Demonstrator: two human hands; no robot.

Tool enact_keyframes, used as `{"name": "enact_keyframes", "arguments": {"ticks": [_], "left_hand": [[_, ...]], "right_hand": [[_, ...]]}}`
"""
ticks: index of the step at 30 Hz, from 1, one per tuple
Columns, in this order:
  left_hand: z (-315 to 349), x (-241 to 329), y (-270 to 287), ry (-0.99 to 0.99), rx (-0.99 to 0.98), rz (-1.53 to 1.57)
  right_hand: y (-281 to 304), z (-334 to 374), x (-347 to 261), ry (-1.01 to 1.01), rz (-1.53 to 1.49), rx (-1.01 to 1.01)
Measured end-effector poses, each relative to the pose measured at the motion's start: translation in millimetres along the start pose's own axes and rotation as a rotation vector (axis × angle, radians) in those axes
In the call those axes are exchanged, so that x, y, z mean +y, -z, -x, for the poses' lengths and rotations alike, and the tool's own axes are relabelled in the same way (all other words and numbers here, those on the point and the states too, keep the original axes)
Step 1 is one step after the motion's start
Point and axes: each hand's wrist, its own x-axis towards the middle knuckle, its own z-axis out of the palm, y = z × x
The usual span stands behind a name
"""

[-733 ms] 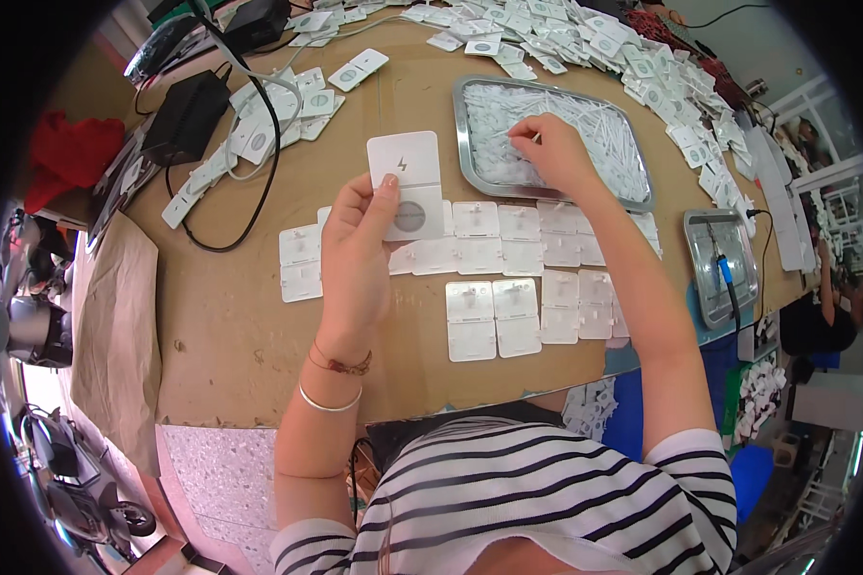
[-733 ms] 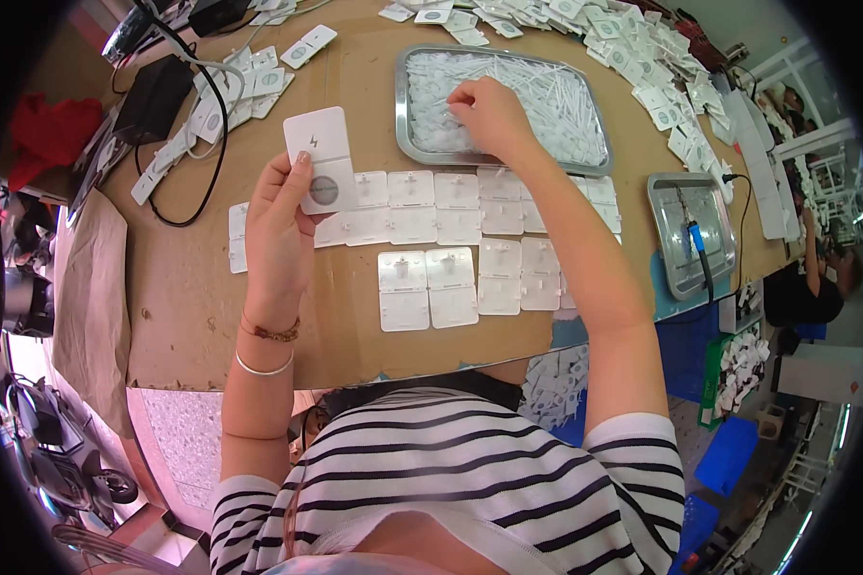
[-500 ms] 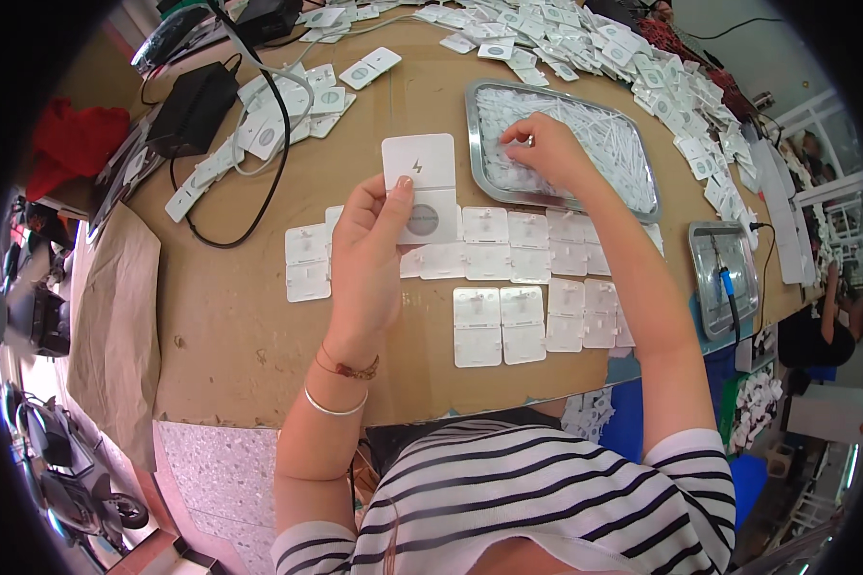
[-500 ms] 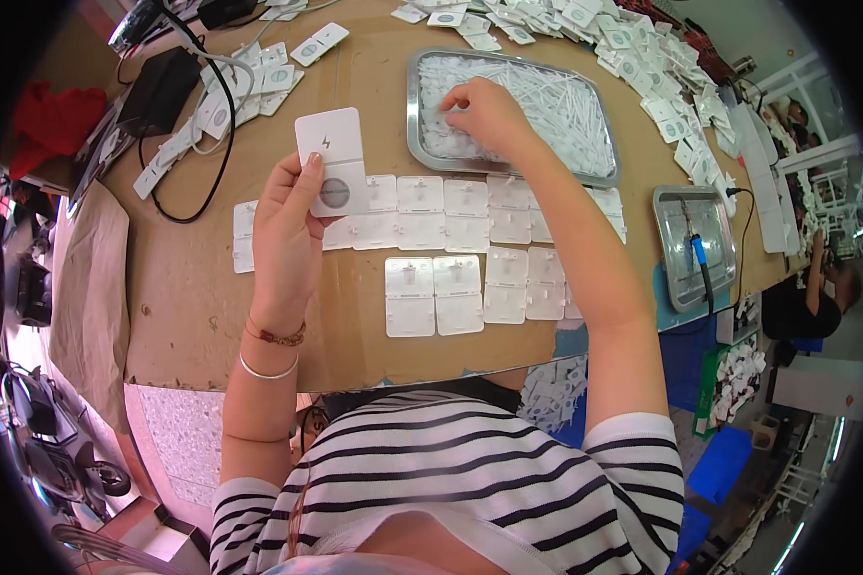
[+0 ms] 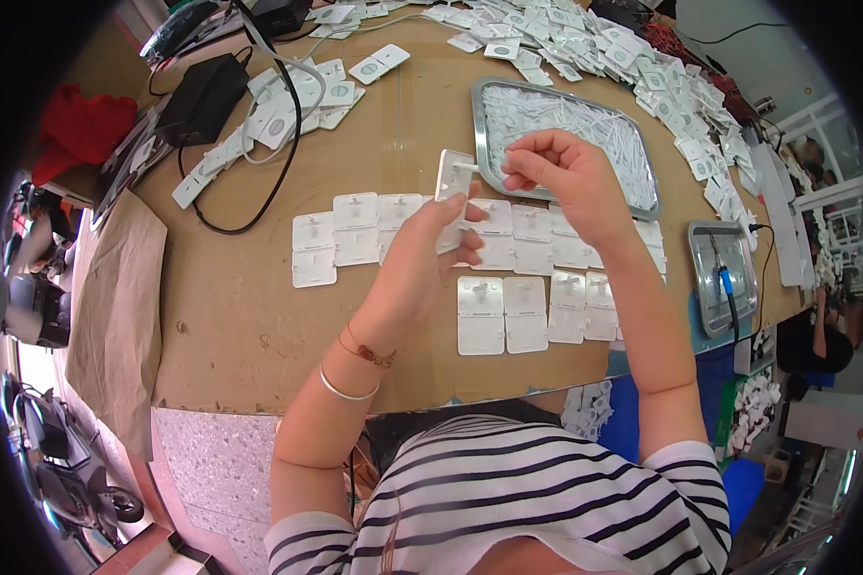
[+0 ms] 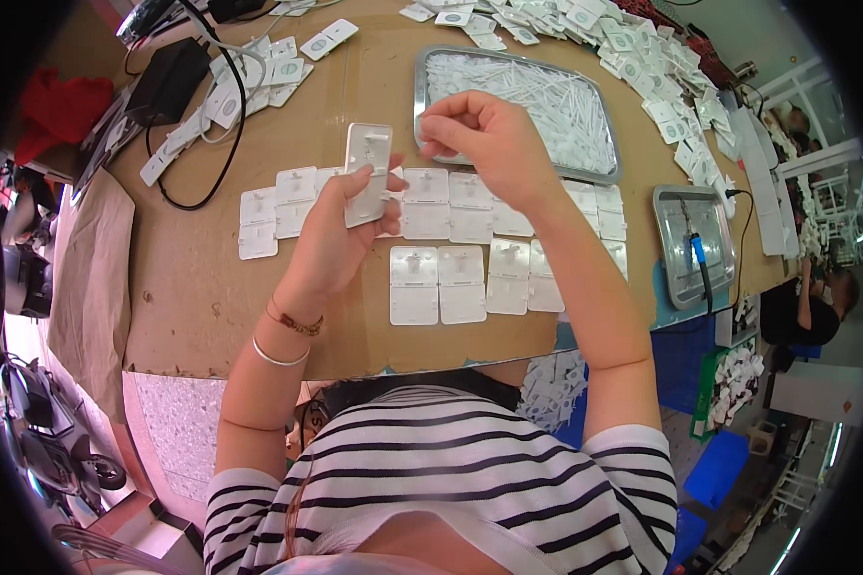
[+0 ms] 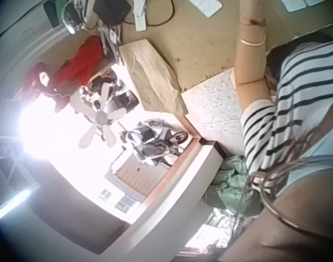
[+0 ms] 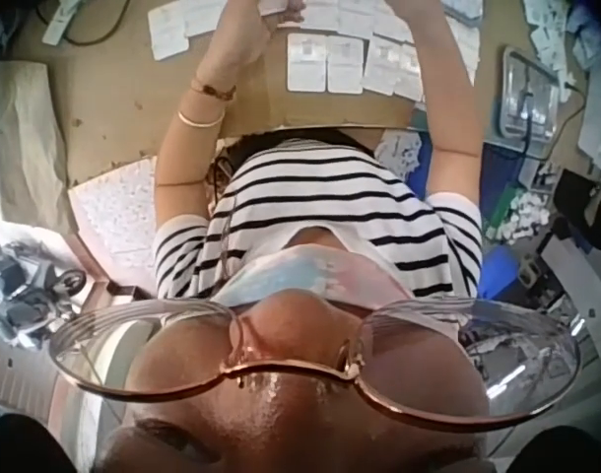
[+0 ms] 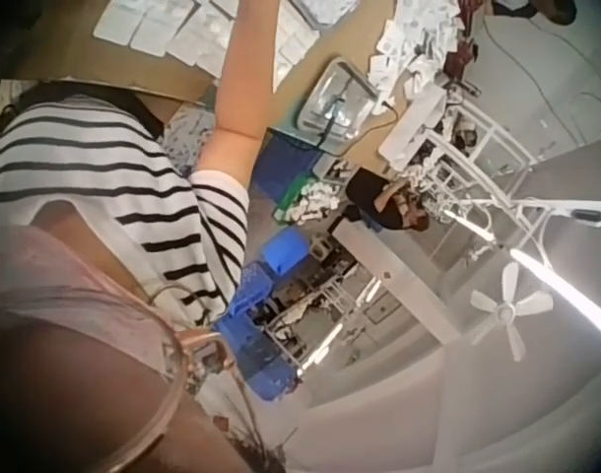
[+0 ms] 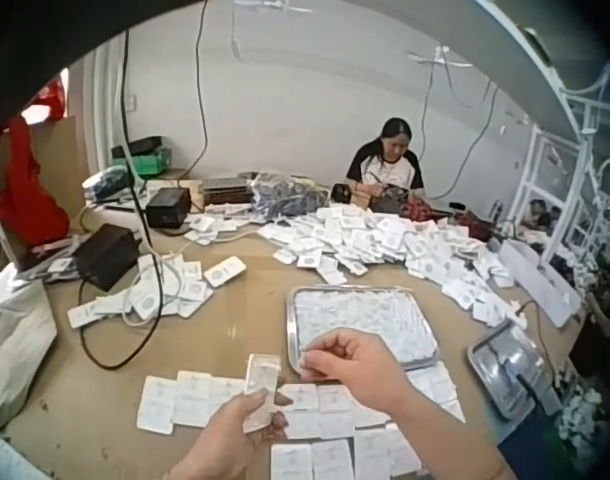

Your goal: Manually packaging small electronic devices into plastic bags and attaching them to cardboard backing cards for retail.

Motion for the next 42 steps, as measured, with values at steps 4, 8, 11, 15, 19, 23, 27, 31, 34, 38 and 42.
{"name": "enact_keyframes", "arguments": {"ticks": [4, 8, 11, 15, 19, 23, 27, 31, 34, 38, 42], "left_hand": [[3.1, -0.6, -5.7, 0.011, -0.153, -0.032], [6.0, 1.8, -8.9, 0.021, -0.222, -0.123], [7.6, 4.1, -9.0, 0.035, -0.254, -0.159], [9.2, 6.0, -6.3, 0.042, -0.26, -0.209], [10.8, 4.6, -3.1, 0.018, -0.235, -0.194], [14.5, 6.0, -7.6, -0.008, -0.222, -0.334], [17.7, 2.2, -6.0, -0.446, -0.045, -0.956], [45.1, 8.3, 7.7, -0.157, -0.031, -0.991], [64.3, 6.0, 28.1, -0.079, 0.04, -0.897], [70.8, 0.5, 47.2, 0.07, 0.166, -1.285], [64.3, 17.3, 29.6, 0.045, 0.09, -1.624]], "right_hand": [[-14.4, 24.4, -1.6, 0.071, -0.017, 0.028], [-21.2, 32.3, 3.6, 0.087, 0.1, 0.045], [-25.5, 35.5, 4.2, 0.061, 0.032, 0.053], [-30.8, 40.0, 0.1, 0.017, 0.063, 0.094], [-35.6, 40.5, -1.3, -0.032, 0.011, 0.097], [-36.7, 41.6, -2.5, 0.043, -0.027, 0.167], [-31.0, 46.3, -3.0, 0.063, 0.028, 0.161], [-31.2, 60.4, 0.1, 0.056, 0.285, -0.139], [-5.9, 51.8, 5.0, 0.083, 0.367, -0.15], [83.6, -12.2, 36.3, 0.258, 0.699, 0.385], [219.0, -87.6, 107.0, 0.162, 1.151, 0.635]]}}
